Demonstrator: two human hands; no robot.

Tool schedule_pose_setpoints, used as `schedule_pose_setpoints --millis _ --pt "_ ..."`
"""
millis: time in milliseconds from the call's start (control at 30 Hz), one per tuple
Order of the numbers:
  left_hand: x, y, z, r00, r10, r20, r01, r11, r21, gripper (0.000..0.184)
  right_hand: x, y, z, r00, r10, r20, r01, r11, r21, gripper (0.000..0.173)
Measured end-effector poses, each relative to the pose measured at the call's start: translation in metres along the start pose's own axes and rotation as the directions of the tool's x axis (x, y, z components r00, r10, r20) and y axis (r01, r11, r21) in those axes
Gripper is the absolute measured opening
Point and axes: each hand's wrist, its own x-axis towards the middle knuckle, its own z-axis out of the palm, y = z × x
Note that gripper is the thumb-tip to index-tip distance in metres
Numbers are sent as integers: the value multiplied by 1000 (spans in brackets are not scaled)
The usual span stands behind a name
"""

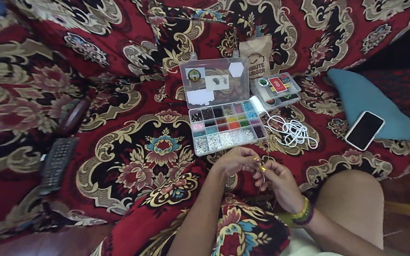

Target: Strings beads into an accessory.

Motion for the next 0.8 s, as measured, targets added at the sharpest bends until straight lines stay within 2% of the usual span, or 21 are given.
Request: schedule_pose_setpoints --millis 800 --pt "-1 3 -1 999 -3 36 1 999 52 14 -1 -2 2 1000 22 -2 -22 999 -25 13"
